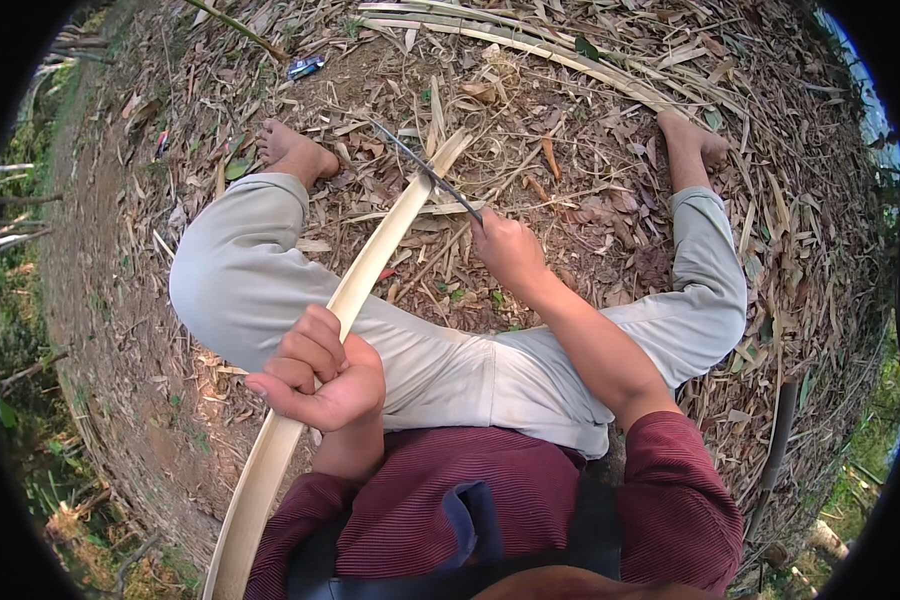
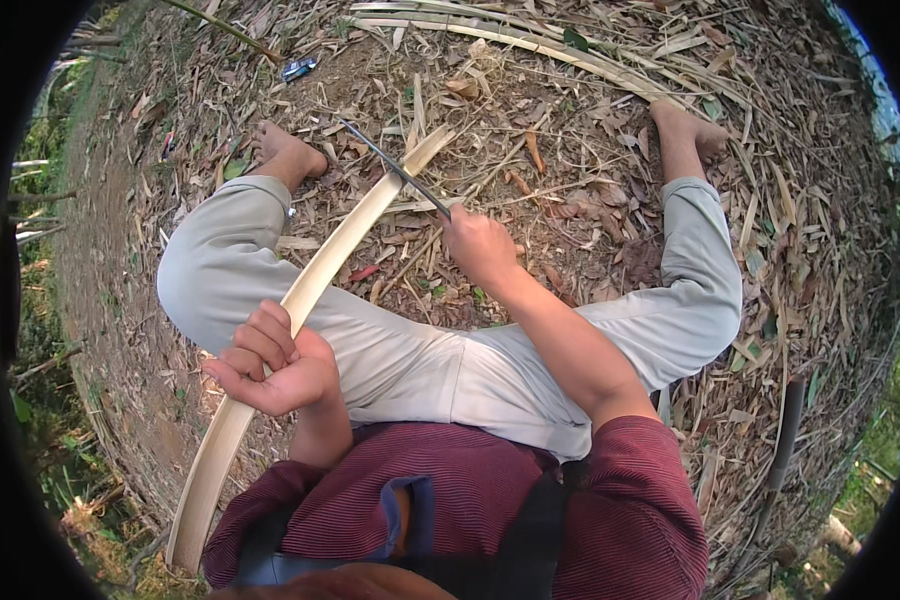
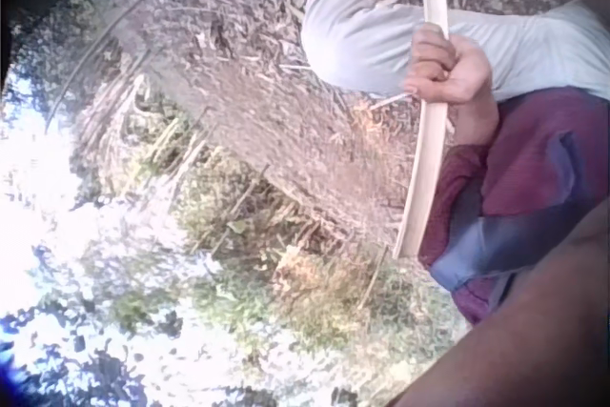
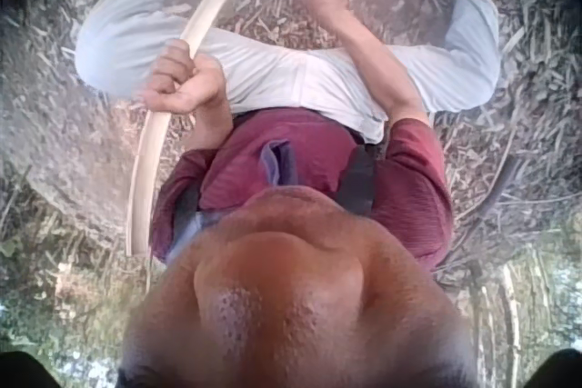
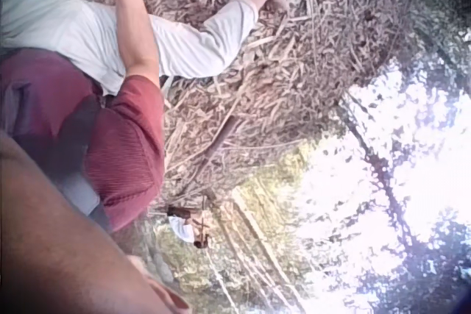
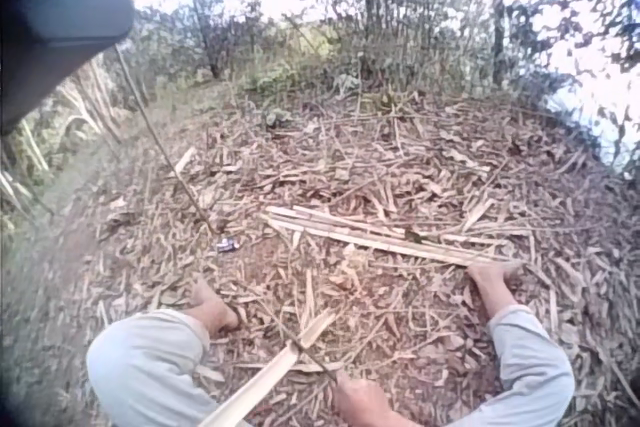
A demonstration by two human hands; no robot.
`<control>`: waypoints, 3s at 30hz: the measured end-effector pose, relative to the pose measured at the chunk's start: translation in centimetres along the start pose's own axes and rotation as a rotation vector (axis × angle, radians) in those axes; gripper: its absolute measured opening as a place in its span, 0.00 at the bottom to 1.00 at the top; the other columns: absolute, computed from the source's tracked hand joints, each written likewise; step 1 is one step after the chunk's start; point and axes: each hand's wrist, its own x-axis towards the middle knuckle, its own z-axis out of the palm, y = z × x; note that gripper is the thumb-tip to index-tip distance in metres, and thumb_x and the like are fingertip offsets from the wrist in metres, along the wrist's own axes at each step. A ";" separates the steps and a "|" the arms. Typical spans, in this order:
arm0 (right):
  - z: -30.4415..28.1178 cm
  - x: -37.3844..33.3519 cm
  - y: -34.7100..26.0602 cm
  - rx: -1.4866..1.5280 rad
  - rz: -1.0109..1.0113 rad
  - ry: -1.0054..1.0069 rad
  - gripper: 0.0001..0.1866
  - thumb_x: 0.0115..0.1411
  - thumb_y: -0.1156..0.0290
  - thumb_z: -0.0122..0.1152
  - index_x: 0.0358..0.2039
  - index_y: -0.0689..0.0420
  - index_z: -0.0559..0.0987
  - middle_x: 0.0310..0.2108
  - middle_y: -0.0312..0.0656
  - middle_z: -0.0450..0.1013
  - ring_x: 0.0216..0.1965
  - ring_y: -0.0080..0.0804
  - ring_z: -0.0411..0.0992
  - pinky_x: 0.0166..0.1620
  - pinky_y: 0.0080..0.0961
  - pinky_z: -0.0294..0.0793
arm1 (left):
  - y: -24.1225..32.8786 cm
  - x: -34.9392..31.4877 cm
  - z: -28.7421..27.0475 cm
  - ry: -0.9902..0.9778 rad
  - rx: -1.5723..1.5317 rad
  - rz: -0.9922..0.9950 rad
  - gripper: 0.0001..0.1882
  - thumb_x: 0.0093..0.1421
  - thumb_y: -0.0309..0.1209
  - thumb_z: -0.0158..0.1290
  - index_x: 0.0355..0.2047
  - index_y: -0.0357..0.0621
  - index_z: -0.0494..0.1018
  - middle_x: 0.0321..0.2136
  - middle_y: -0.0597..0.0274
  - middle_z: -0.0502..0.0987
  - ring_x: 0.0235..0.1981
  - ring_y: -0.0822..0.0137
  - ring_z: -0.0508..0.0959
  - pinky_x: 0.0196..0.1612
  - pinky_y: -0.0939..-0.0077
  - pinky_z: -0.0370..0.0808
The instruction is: The person uses a machete to shave and refine a strip of bamboo while sitting on the ground.
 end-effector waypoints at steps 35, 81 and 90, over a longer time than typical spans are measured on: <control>-1.5 -3.3 -1.4 0.412 0.249 -0.064 0.11 0.60 0.69 0.53 0.30 0.66 0.75 0.19 0.58 0.72 0.24 0.58 0.73 0.31 0.48 0.72 | 1.5 4.6 1.6 -0.051 -0.193 0.130 0.43 0.45 0.83 0.36 0.21 0.50 0.53 0.13 0.70 0.53 0.14 0.76 0.51 0.22 0.79 0.48; 2.0 -1.9 8.0 -0.008 0.383 -0.229 0.14 0.59 0.69 0.54 0.30 0.69 0.79 0.30 0.64 0.76 0.36 0.61 0.77 0.40 0.50 0.77 | 2.1 9.8 -1.3 -0.192 -0.301 0.108 0.38 0.55 0.76 0.34 0.20 0.51 0.57 0.10 0.70 0.55 0.08 0.75 0.54 0.17 0.79 0.50; 2.3 -1.5 5.1 0.128 0.259 -0.057 0.15 0.63 0.64 0.53 0.31 0.66 0.78 0.25 0.62 0.75 0.30 0.61 0.75 0.37 0.50 0.75 | 3.6 11.6 -1.0 -0.538 -0.312 -0.141 0.37 0.56 0.71 0.42 0.29 0.43 0.64 0.12 0.68 0.61 0.13 0.73 0.59 0.25 0.75 0.58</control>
